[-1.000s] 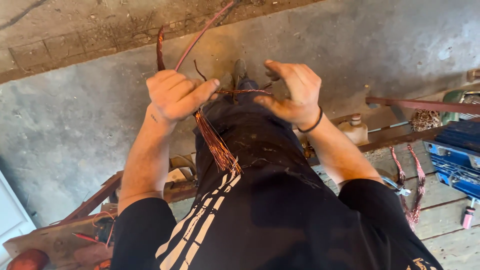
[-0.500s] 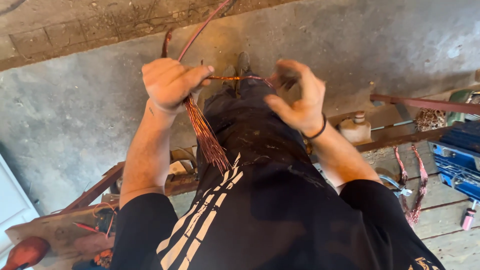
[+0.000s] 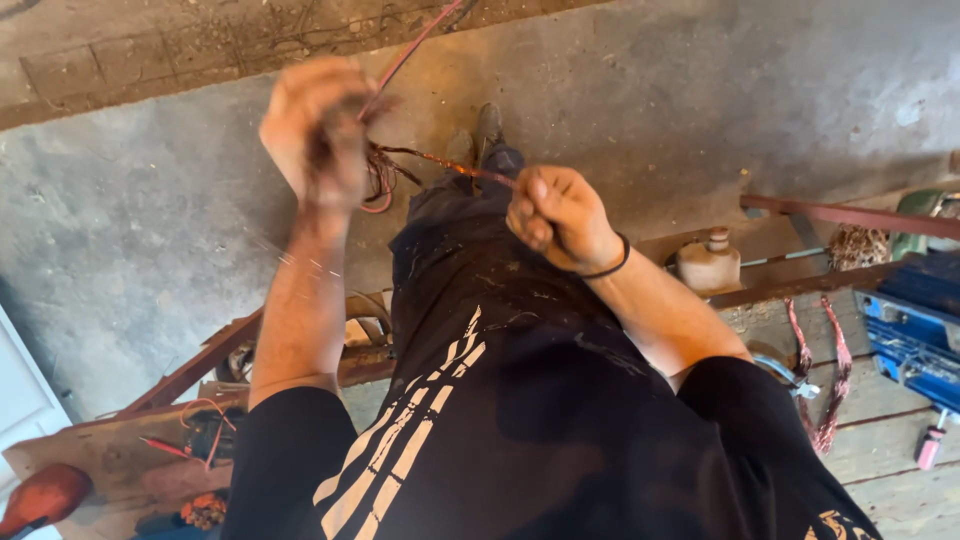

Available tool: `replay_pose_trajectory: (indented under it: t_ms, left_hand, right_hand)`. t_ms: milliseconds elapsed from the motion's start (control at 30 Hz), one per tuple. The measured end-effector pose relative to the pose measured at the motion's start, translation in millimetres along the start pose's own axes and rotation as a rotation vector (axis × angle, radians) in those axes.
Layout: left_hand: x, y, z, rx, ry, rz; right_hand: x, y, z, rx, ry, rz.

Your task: Organizing and twisting bundles of copper wire as part of motor repair or scrap preparation.

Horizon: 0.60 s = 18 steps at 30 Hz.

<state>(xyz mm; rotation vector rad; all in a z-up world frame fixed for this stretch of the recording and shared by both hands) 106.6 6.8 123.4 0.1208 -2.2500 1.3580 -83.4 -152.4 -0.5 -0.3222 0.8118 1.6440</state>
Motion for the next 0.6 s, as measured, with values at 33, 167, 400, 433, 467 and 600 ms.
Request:
replay_pose_trajectory:
  t_ms: [33, 167, 400, 433, 467, 600]
  left_hand:
    - [-31, 20, 1, 0.052, 0.161, -0.248]
    - [-76, 89, 43, 0.130, 0.810, -0.972]
    - [-89, 99, 58, 0.222, 0.938, -1.199]
    - [-87, 93, 60, 0.118, 0.891, -1.176]
    - [-85, 86, 62, 0.015, 0.840, -1.152]
    - [-73, 66, 63, -0.240, 0.741, -1.000]
  right_hand:
    - [3, 3, 7, -0.046, 0.072, 0.031]
    - [-4, 2, 47, -0.134, 0.609, 0.104]
    - [59, -28, 48, -0.267, 0.975, 0.276]
    - [62, -32, 47, -0.234, 1.002, 0.333]
    - [64, -36, 45, -0.201, 1.029, 0.389]
    - [33, -31, 75, -0.201, 1.177, 0.413]
Point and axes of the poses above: each hand's wrist, its own y-axis away from the middle knuckle, its own z-axis out of the palm, x = y × z, the point moved 8 cm from there along -y, towards the middle knuckle, and after that the axes turned 10 degrees about z, right-handed, at the moved point
